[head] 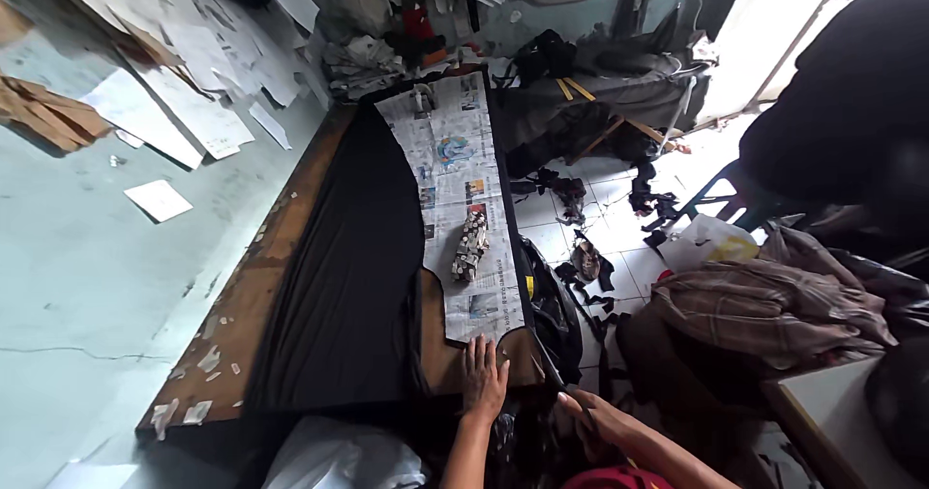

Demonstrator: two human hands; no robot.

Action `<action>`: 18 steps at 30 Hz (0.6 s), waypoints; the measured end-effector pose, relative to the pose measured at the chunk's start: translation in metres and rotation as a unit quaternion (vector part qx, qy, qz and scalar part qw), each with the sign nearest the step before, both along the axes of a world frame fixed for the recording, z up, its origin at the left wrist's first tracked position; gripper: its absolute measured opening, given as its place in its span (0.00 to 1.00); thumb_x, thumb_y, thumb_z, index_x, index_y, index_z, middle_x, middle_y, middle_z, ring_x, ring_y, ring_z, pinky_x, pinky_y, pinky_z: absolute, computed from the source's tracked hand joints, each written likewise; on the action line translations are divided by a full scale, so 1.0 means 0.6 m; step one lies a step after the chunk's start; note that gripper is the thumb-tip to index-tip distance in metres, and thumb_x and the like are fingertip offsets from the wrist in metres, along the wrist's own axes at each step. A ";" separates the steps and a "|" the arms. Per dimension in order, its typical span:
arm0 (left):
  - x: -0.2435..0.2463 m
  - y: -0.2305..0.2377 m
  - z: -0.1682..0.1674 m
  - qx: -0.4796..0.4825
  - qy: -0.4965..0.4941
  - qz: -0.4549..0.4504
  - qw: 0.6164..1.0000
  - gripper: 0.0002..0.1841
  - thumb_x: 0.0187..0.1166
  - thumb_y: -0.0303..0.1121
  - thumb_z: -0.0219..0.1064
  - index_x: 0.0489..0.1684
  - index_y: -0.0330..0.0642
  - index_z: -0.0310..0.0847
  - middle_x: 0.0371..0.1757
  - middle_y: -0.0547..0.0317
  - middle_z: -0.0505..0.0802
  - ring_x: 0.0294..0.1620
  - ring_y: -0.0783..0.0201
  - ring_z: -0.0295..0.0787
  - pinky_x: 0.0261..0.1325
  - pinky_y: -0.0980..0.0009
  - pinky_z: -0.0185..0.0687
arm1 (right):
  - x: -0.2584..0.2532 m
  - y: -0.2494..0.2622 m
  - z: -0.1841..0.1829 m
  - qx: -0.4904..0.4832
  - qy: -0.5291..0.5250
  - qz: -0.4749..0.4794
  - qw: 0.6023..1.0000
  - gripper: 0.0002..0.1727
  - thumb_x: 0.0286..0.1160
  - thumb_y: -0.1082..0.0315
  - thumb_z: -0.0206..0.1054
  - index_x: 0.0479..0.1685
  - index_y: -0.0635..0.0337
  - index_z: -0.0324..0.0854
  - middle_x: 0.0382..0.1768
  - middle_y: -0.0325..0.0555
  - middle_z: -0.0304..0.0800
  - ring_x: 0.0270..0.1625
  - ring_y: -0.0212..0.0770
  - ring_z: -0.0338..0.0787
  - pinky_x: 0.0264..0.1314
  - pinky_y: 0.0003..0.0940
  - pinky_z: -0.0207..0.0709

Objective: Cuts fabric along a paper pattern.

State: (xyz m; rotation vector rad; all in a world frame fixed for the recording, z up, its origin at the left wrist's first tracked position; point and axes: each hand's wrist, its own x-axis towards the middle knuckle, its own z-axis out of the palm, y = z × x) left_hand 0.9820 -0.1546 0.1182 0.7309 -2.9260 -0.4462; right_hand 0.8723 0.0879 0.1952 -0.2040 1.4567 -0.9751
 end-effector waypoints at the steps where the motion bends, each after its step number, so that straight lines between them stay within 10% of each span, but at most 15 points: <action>1: 0.001 0.001 -0.002 -0.003 -0.007 0.001 1.000 0.33 0.87 0.51 0.55 0.84 0.37 0.71 0.89 0.40 0.70 0.92 0.37 0.55 0.92 0.41 0.45 | 0.003 -0.002 -0.002 0.005 -0.006 -0.002 1.000 0.33 0.87 0.35 0.53 0.65 0.58 0.71 0.22 0.43 0.80 0.22 0.41 0.86 0.33 0.39 0.87; 18: 0.034 0.013 -0.025 -0.035 -0.028 -0.016 0.999 0.40 0.86 0.60 0.49 0.89 0.38 0.62 0.92 0.39 0.62 0.94 0.35 0.50 0.92 0.37 0.38 | 0.086 -0.052 -0.063 0.017 -0.009 -0.128 0.992 0.29 0.84 0.37 0.59 0.60 0.55 0.70 0.21 0.42 0.76 0.19 0.40 0.82 0.28 0.37 0.83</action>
